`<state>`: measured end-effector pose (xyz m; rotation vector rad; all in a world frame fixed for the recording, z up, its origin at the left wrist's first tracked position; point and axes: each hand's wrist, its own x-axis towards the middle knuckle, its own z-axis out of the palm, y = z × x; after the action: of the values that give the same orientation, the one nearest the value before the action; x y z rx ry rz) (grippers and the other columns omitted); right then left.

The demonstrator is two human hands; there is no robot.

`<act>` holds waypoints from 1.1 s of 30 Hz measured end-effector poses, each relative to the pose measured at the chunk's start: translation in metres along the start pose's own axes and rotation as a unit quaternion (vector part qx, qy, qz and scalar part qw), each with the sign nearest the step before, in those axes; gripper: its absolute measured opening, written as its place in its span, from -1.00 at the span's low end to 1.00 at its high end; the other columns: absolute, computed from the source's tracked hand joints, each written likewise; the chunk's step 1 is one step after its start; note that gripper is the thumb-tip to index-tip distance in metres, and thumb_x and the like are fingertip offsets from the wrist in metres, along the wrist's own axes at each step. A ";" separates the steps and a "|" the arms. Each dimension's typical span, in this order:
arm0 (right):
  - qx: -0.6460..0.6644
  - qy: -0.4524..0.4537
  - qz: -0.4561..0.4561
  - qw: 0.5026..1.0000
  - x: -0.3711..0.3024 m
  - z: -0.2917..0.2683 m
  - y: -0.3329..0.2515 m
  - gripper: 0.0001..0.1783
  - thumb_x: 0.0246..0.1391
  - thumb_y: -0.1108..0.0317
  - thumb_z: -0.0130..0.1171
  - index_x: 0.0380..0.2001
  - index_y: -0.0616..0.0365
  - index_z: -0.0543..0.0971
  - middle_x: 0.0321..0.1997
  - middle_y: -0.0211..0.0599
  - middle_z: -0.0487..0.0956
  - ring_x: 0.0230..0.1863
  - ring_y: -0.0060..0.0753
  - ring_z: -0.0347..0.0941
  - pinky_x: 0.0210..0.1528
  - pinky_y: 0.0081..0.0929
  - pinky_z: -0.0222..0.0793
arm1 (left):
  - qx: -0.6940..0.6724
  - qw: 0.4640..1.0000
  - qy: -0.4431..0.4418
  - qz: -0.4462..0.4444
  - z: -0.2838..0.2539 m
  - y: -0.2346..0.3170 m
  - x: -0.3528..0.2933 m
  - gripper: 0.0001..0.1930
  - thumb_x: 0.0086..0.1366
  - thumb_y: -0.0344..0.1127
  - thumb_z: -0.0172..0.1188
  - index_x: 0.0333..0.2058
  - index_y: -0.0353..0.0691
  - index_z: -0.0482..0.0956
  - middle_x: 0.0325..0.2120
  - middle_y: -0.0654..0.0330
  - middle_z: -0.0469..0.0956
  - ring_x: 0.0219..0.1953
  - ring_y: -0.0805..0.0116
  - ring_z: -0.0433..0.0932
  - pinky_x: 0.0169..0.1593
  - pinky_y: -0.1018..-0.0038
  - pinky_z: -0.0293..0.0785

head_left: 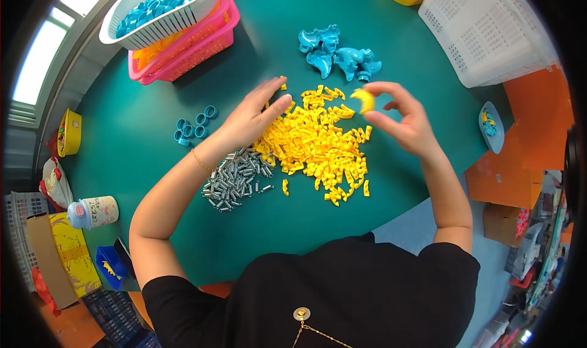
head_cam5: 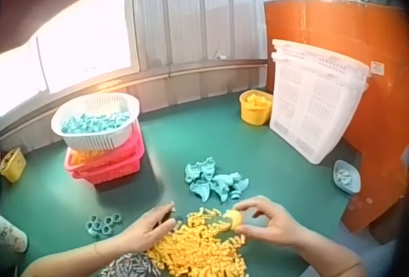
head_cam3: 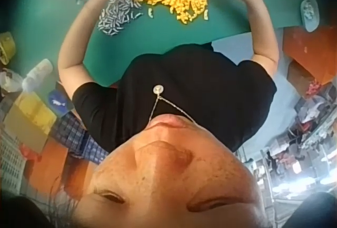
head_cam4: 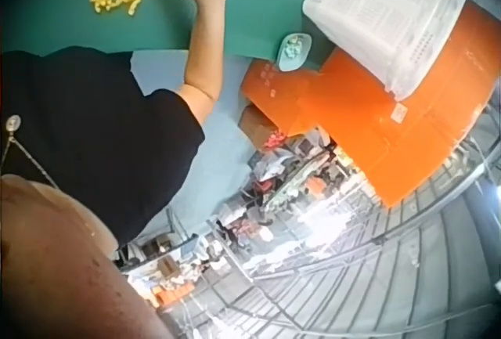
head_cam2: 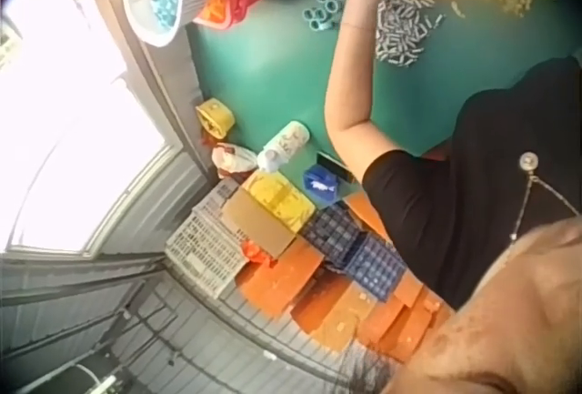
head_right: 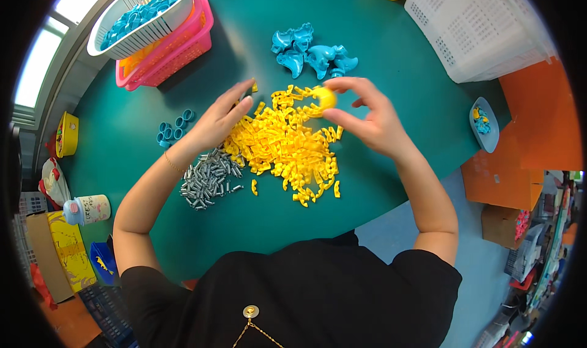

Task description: Assemble small plastic toy components by fitting together blue and yellow parts and inserting internal pieces.

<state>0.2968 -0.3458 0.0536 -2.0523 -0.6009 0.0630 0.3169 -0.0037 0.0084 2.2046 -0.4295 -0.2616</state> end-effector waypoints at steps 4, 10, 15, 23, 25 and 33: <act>0.159 0.177 0.016 0.971 -0.051 -0.006 0.022 -0.54 0.31 0.28 0.30 0.20 0.16 0.50 0.18 -0.39 0.57 0.16 -0.53 0.46 0.12 -0.52 0.37 | 0.302 0.925 0.053 0.223 0.025 0.069 -0.028 -0.29 0.39 0.17 0.20 0.35 -0.16 0.40 0.39 -0.06 0.30 0.50 -0.07 0.14 0.51 -0.09 0.00; 0.180 0.265 0.073 0.945 -0.078 0.000 0.041 -0.59 0.33 0.40 0.26 0.19 0.22 0.49 0.16 -0.31 0.54 0.16 -0.53 0.45 0.19 -0.50 0.38 | 0.269 0.827 -0.050 0.491 0.150 0.097 -0.036 -0.54 0.41 0.06 0.17 0.16 -0.03 0.55 0.35 0.22 0.40 0.50 0.13 0.18 0.50 -0.07 0.05; 0.126 0.207 0.105 0.964 -0.101 0.008 0.049 -0.61 0.30 0.46 0.27 0.16 0.24 0.51 0.11 -0.31 0.54 0.10 -0.54 0.47 0.13 -0.56 0.40 | 0.383 0.835 -0.048 0.391 0.132 0.094 -0.023 -0.79 0.34 -0.17 0.13 -0.17 -0.14 0.52 -0.03 0.15 0.54 0.24 0.14 0.44 0.45 -0.10 0.16; -0.164 0.122 -0.001 0.979 -0.086 0.008 0.026 -0.58 0.02 0.30 0.48 -0.01 0.03 0.68 0.01 -0.35 0.61 0.11 -0.27 0.48 0.15 -0.25 0.39 | 0.456 0.796 -0.017 0.397 0.086 0.070 -0.056 -0.75 0.33 -0.26 0.06 -0.08 -0.16 0.58 0.13 0.19 0.55 0.40 0.18 0.33 0.50 -0.01 0.10; -0.141 0.092 -0.039 0.985 -0.074 0.019 0.013 -0.68 0.03 0.32 0.47 -0.10 0.05 0.72 0.00 -0.32 0.62 0.13 -0.21 0.46 0.15 -0.29 0.39 | 0.440 0.801 -0.029 0.406 0.084 0.066 -0.072 -0.70 0.35 -0.26 0.04 -0.02 -0.16 0.59 0.19 0.20 0.53 0.44 0.19 0.30 0.51 0.01 0.09; -0.197 -0.025 -0.035 0.979 -0.023 0.063 -0.008 -0.82 0.08 0.22 0.42 -0.33 0.08 0.75 -0.22 -0.34 0.62 -0.07 -0.22 0.49 -0.04 -0.22 0.44 | 0.378 0.833 -0.058 0.399 0.092 0.063 -0.097 -0.61 0.39 -0.29 -0.02 0.12 -0.16 0.57 0.25 0.17 0.51 0.43 0.18 0.33 0.50 0.07 0.14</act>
<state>0.2566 -0.3027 0.0219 -2.4150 -0.7639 -0.0489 0.1835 -0.0684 0.0052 2.4964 -1.7017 0.2929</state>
